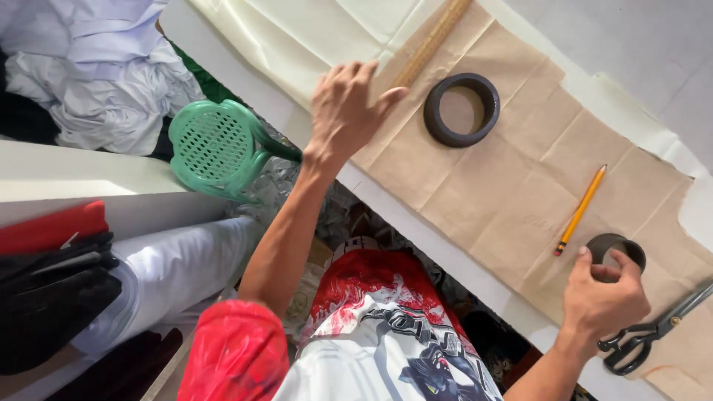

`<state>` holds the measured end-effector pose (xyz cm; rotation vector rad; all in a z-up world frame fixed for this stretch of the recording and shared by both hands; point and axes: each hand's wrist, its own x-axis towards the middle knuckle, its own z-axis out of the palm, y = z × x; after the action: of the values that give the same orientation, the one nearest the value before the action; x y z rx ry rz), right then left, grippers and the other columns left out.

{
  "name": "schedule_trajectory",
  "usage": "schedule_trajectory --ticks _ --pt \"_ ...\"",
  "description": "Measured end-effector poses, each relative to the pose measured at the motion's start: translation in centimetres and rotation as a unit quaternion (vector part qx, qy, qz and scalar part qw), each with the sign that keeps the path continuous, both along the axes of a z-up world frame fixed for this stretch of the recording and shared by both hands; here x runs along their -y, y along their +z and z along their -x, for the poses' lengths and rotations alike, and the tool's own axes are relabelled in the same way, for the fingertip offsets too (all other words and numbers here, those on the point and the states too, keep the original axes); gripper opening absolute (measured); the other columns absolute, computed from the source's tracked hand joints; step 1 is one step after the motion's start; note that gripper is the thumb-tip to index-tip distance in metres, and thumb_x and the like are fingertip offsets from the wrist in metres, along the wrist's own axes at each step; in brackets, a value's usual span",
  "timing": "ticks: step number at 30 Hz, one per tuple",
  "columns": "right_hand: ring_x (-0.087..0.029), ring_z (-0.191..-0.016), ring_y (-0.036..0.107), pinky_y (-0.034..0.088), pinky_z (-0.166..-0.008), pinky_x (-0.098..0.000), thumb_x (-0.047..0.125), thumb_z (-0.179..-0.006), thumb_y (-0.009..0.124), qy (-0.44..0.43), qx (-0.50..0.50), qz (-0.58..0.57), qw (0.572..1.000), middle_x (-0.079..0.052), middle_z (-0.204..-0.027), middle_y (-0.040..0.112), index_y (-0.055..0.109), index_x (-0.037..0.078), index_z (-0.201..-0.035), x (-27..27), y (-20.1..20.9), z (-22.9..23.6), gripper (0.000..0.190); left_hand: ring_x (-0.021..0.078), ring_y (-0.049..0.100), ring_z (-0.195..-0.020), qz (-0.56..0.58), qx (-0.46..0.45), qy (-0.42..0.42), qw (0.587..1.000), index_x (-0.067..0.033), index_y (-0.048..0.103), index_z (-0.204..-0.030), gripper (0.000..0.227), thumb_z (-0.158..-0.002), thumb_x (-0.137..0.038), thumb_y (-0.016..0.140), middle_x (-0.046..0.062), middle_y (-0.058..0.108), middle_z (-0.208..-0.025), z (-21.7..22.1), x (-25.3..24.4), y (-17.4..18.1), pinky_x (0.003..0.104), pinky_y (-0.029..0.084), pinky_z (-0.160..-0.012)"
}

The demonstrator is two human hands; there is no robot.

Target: The person cuts a piece of white fabric using scissors, following a pattern placed on top. They also use a ruler and pencil to mark measurements on the fabric before continuing to cut along the pattern lines.

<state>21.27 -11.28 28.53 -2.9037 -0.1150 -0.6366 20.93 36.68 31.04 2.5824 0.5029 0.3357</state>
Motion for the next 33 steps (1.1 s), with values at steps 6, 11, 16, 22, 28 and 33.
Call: schedule_trajectory --ticks 6,11,16,22,28,33 --pt "-0.029 -0.074 0.072 0.052 -0.082 -0.0421 0.042 -0.099 0.090 -0.004 -0.117 0.007 0.993 -0.003 -0.075 0.073 0.084 0.011 -0.110 1.1 -3.5 -0.1 0.034 0.0111 0.066 -0.053 0.024 0.171 0.013 0.985 -0.0058 0.071 -0.099 0.027 -0.108 -0.010 0.047 0.007 0.072 -0.076 8.6 4.4 0.1 0.025 0.050 -0.039" --pt "-0.019 -0.056 0.060 0.053 -0.071 -0.0362 0.029 -0.103 0.091 0.006 -0.150 -0.061 0.987 -0.002 -0.064 0.063 0.077 0.005 -0.095 0.4 -3.1 -0.1 0.029 0.0133 0.073 -0.075 0.320 -0.055 -0.193 0.926 -0.0183 0.075 -0.109 0.022 -0.088 -0.019 0.070 -0.001 0.078 -0.098 12.1 13.2 2.6 0.030 0.059 -0.072" --pt "-0.020 -0.061 0.065 0.055 -0.075 -0.0360 0.022 -0.103 0.090 -0.006 -0.145 -0.065 0.987 -0.002 -0.067 0.067 0.077 0.004 -0.098 0.7 -3.5 -0.2 0.022 0.0250 0.070 -0.105 0.359 -0.205 -0.473 0.778 -0.0217 0.070 -0.125 0.041 -0.093 -0.045 0.058 0.001 0.075 -0.125 11.9 16.2 2.5 0.038 0.053 -0.075" --pt "-0.004 -0.057 0.050 0.034 -0.046 -0.0201 0.014 -0.107 0.076 -0.119 -0.196 -0.439 0.869 -0.003 -0.072 0.058 0.068 0.006 -0.101 -4.4 0.2 1.4 0.013 0.0246 0.076 -0.090 0.364 -0.218 -0.440 0.792 -0.0138 0.072 -0.121 0.032 -0.098 -0.031 0.058 0.004 0.076 -0.122 9.2 11.4 2.4 0.037 0.057 -0.073" --pt "-0.006 -0.069 0.055 0.047 -0.064 -0.0211 0.007 -0.100 0.077 -0.001 -0.244 -0.429 0.870 -0.002 -0.088 0.066 0.067 0.008 -0.108 -22.2 5.8 5.9 0.013 0.0172 0.069 -0.107 0.599 -0.107 -0.285 0.740 -0.0131 0.057 -0.142 0.063 -0.093 -0.052 0.057 0.008 0.070 -0.130 5.3 2.3 4.1 0.031 0.055 -0.093" --pt "-0.030 -0.079 0.075 0.058 -0.079 -0.0433 0.000 -0.086 0.073 0.285 -0.284 -0.387 0.830 -0.011 -0.084 0.076 0.078 0.007 -0.093 -34.7 6.5 2.4 0.011 0.0177 0.076 -0.086 0.668 0.067 -0.174 0.721 -0.0091 0.071 -0.103 0.027 -0.112 -0.021 0.049 0.008 0.077 -0.092 4.6 -4.9 -1.4 0.034 0.062 -0.084"
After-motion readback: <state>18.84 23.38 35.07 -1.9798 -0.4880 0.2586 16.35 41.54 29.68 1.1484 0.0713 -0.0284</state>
